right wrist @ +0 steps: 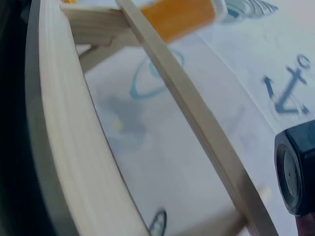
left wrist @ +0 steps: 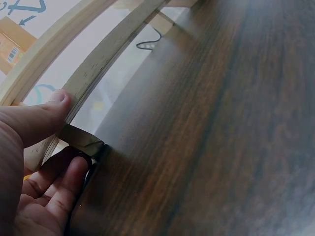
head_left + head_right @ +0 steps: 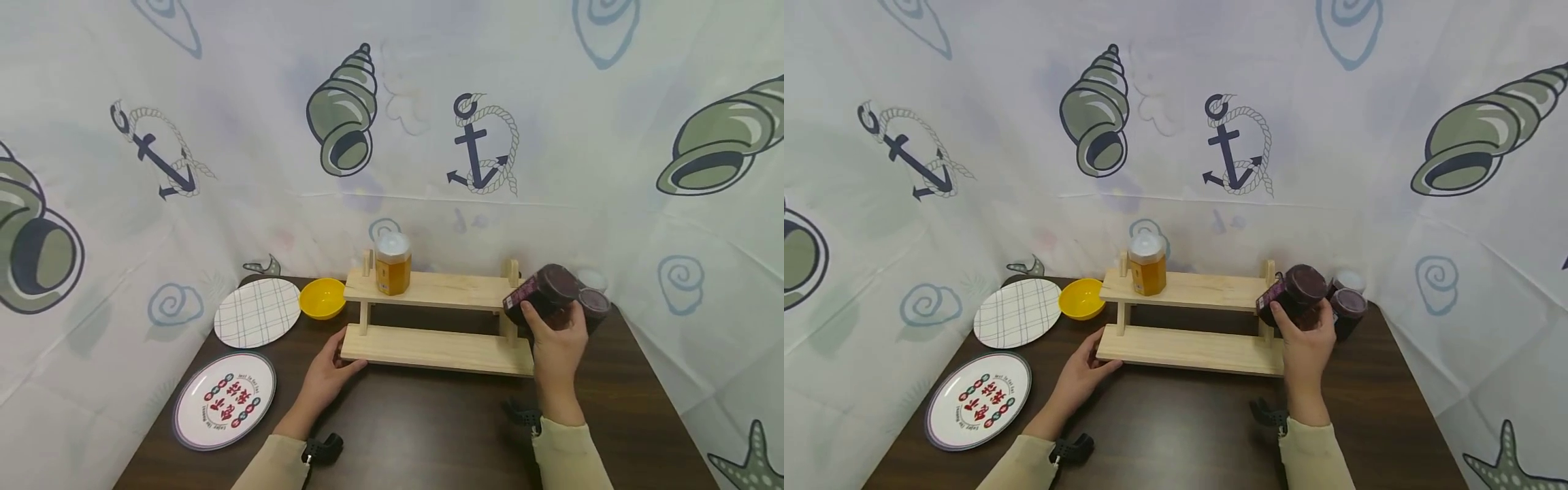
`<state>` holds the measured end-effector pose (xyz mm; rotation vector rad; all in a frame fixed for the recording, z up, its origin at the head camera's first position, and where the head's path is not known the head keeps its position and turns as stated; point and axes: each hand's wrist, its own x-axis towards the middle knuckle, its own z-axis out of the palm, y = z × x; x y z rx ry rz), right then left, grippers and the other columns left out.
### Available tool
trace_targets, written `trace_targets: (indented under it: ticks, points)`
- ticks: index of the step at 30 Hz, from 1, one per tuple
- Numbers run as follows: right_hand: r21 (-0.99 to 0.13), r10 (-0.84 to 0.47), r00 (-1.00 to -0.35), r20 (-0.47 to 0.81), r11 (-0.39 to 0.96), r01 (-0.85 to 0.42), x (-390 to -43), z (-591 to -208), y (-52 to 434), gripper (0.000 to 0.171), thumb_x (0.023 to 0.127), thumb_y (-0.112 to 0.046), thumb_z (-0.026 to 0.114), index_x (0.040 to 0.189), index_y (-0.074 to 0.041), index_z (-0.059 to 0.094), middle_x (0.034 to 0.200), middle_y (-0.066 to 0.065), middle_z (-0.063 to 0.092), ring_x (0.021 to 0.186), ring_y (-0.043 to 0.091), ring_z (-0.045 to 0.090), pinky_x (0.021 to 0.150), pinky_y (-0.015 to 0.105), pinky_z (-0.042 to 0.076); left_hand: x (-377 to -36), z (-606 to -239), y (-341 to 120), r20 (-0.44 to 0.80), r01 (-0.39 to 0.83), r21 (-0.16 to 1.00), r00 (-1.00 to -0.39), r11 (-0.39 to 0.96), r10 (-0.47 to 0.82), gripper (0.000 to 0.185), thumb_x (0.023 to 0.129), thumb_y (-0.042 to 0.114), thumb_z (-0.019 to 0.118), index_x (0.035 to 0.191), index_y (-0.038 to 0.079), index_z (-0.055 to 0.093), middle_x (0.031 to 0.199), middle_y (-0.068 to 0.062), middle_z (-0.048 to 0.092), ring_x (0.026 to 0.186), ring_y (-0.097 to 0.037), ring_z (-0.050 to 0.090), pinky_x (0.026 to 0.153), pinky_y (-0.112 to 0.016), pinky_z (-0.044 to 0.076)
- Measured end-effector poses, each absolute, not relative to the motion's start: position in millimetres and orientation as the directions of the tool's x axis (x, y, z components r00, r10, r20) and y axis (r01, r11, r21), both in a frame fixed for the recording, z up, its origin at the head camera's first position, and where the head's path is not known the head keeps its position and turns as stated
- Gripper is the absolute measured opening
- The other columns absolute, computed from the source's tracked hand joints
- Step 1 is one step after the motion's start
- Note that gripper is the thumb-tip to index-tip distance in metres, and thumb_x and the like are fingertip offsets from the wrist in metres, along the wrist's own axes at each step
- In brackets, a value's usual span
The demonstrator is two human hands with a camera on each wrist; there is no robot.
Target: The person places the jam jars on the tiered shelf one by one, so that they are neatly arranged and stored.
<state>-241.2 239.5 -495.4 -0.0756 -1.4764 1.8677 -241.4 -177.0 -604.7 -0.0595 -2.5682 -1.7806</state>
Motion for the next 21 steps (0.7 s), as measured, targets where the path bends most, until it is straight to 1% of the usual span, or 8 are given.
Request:
trace_targets:
  ticks: [3, 5, 8, 10, 13, 18, 21]
  points:
    - [-0.890, 0.510, -0.767, 0.389, -0.005, -0.455, -252.5, -490.3, 220.6, 0.061, 0.085, -0.005, 0.094, 0.140, -0.011, 0.068, 0.130, 0.008, 0.072, 0.117, 0.020, 0.071, 0.094, 0.019, 0.058, -241.0, -605.2, -176.7, 0.032, 0.032, 0.934, -0.999, 0.355, 0.008, 0.092, 0.088, 0.031, 0.094, 0.166, 0.021, 0.045, 0.130, -0.009, 0.072, 0.112, -0.020, 0.068, 0.094, -0.024, 0.057]
    - [-0.909, 0.460, -0.799, 0.387, 0.043, -0.415, -260.0, -487.7, 209.5, 0.063, 0.085, -0.013, 0.096, 0.142, -0.015, 0.068, 0.131, 0.006, 0.072, 0.119, 0.018, 0.071, 0.096, 0.018, 0.057, -240.6, -604.7, -176.4, 0.034, 0.031, 0.936, -0.999, 0.352, 0.000, 0.091, 0.088, 0.029, 0.094, 0.165, 0.020, 0.046, 0.129, -0.009, 0.072, 0.110, -0.021, 0.069, 0.092, -0.023, 0.057]
    - [-0.926, 0.386, -0.844, 0.372, 0.096, -0.364, -270.1, -485.0, 196.8, 0.066, 0.086, -0.020, 0.096, 0.145, -0.019, 0.066, 0.134, 0.004, 0.069, 0.123, 0.015, 0.070, 0.098, 0.017, 0.056, -240.8, -604.0, -175.3, 0.039, 0.040, 0.943, -0.999, 0.329, 0.008, 0.089, 0.088, 0.025, 0.094, 0.163, 0.018, 0.046, 0.130, -0.010, 0.071, 0.109, -0.022, 0.070, 0.090, -0.023, 0.057]
    - [-0.931, 0.348, -0.864, 0.363, 0.109, -0.348, -276.7, -483.8, 191.2, 0.065, 0.086, -0.020, 0.096, 0.144, -0.019, 0.066, 0.135, 0.004, 0.068, 0.124, 0.014, 0.069, 0.099, 0.017, 0.056, -241.5, -604.3, -173.7, 0.040, 0.046, 0.948, -0.999, 0.316, 0.025, 0.089, 0.089, 0.025, 0.093, 0.164, 0.016, 0.045, 0.132, -0.011, 0.070, 0.112, -0.022, 0.070, 0.091, -0.022, 0.057]
    - [-0.929, 0.286, -0.884, 0.370, 0.104, -0.356, -288.0, -482.9, 184.6, 0.064, 0.086, -0.018, 0.096, 0.143, -0.016, 0.065, 0.136, 0.005, 0.067, 0.124, 0.015, 0.069, 0.101, 0.018, 0.056, -241.5, -604.1, -171.7, 0.038, 0.047, 0.950, -0.999, 0.309, 0.037, 0.090, 0.090, 0.025, 0.093, 0.164, 0.016, 0.044, 0.135, -0.012, 0.069, 0.113, -0.022, 0.070, 0.091, -0.022, 0.057]
    - [-0.931, 0.194, -0.911, 0.364, 0.108, -0.349, -304.7, -479.7, 172.4, 0.072, 0.085, -0.019, 0.097, 0.147, -0.014, 0.061, 0.140, 0.009, 0.066, 0.127, 0.020, 0.069, 0.101, 0.019, 0.056, -240.5, -604.9, -173.1, 0.036, 0.039, 0.946, -0.999, 0.321, 0.015, 0.090, 0.088, 0.026, 0.094, 0.163, 0.018, 0.046, 0.133, -0.011, 0.070, 0.111, -0.022, 0.071, 0.090, -0.021, 0.057]
    - [-0.934, 0.163, -0.925, 0.344, 0.156, -0.320, -310.4, -476.9, 166.8, 0.077, 0.084, -0.023, 0.098, 0.150, -0.012, 0.058, 0.143, 0.011, 0.065, 0.129, 0.025, 0.069, 0.105, 0.026, 0.057, -242.0, -606.8, -174.9, 0.040, 0.042, 0.944, -0.999, 0.328, 0.013, 0.091, 0.088, 0.027, 0.095, 0.163, 0.017, 0.046, 0.133, -0.011, 0.070, 0.111, -0.022, 0.071, 0.089, -0.021, 0.057]
